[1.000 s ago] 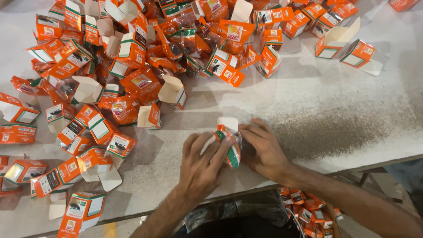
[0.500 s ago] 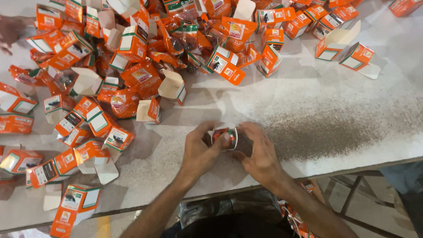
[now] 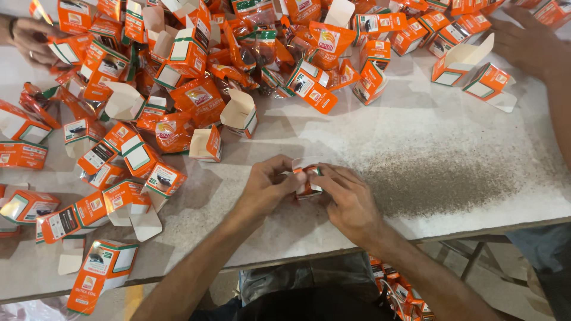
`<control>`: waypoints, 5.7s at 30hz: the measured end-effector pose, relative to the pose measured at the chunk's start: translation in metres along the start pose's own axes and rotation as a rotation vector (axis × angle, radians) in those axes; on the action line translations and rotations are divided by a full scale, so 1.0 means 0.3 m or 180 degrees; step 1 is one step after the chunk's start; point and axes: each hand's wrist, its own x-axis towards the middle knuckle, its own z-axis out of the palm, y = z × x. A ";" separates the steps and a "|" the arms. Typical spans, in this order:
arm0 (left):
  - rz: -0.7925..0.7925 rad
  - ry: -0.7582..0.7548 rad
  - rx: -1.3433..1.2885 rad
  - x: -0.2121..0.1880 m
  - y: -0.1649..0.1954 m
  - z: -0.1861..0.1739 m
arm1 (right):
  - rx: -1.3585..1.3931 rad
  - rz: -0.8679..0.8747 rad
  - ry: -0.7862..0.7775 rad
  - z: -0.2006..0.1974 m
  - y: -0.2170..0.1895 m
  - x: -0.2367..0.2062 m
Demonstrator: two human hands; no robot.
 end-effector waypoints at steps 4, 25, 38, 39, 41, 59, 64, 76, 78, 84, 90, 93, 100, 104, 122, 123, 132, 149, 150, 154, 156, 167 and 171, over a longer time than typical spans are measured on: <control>0.0291 0.0386 0.1569 0.022 -0.045 0.040 | 0.0225 0.0156 0.0123 0.009 -0.015 0.000; 0.3417 -0.0069 0.4621 -0.118 -0.033 -0.014 | 0.0080 -0.0231 0.0238 0.032 -0.023 -0.030; 0.2769 0.0843 0.4173 0.041 -0.009 -0.014 | -0.0436 0.0404 0.0470 0.014 -0.017 0.027; 0.3334 0.0293 0.3756 0.031 -0.026 0.028 | -0.0168 0.0456 0.0362 0.024 -0.015 0.026; 0.3003 0.0238 0.3098 0.054 -0.019 0.060 | 0.0237 0.1166 0.0347 0.021 -0.006 0.021; 0.4114 0.0713 0.3786 -0.027 0.060 -0.027 | -0.0006 0.0653 0.0689 0.010 0.012 0.003; 0.4532 0.0277 0.4594 -0.077 0.019 0.009 | 0.0108 0.0554 0.0457 0.007 0.004 -0.001; 0.2766 0.1226 0.3498 -0.033 0.017 0.099 | 0.0136 0.0460 0.0579 0.012 -0.019 0.011; 0.1602 0.1124 0.2471 0.008 -0.005 0.106 | 0.0134 0.0316 0.0615 0.016 -0.020 0.012; 0.1601 0.0833 0.2536 0.082 -0.035 0.092 | 0.0787 0.0666 0.0723 0.024 -0.054 -0.001; -0.0067 0.0187 0.0923 0.029 0.031 0.034 | -0.0116 0.0181 0.0475 0.000 -0.065 0.004; -0.0235 -0.0311 -0.0050 0.040 0.053 -0.014 | -0.0100 0.0127 0.0399 -0.006 -0.057 0.008; 0.0663 0.0108 0.1623 0.072 -0.013 0.022 | -0.0107 0.0209 0.0365 0.006 -0.056 0.004; 0.2815 -0.0344 0.2613 0.000 0.018 0.016 | 0.0156 0.0674 0.0378 0.021 -0.043 -0.005; 0.3565 -0.0684 0.3924 -0.013 0.002 -0.028 | 0.0199 0.0670 0.0389 0.035 -0.012 -0.014; 0.3626 -0.0822 0.3924 -0.011 0.001 -0.031 | 0.0197 0.0677 0.0352 0.035 -0.011 -0.017; 0.3524 -0.0455 0.4697 -0.096 -0.009 -0.047 | -0.0170 0.0437 0.0253 0.010 -0.037 0.005; 0.3405 0.1328 0.5721 0.286 0.176 -0.204 | 0.0765 0.0783 0.0719 0.037 -0.021 0.007; 0.2785 0.1468 0.6592 0.363 0.198 -0.211 | 0.0413 0.0777 0.0631 0.032 -0.029 0.006; 0.0983 0.1410 0.7770 0.506 0.197 -0.201 | 0.0476 0.0667 0.0560 0.010 -0.043 0.011; 0.0872 0.1500 0.7398 0.525 0.220 -0.194 | 0.0412 0.0600 0.0521 -0.002 -0.042 0.012; 0.3674 0.0427 0.3268 -0.023 0.188 -0.064 | 0.0453 0.0619 0.0418 -0.015 -0.012 0.010; 0.3987 0.0007 0.3392 -0.107 0.044 0.033 | 0.0241 0.0414 0.0424 -0.010 -0.015 0.017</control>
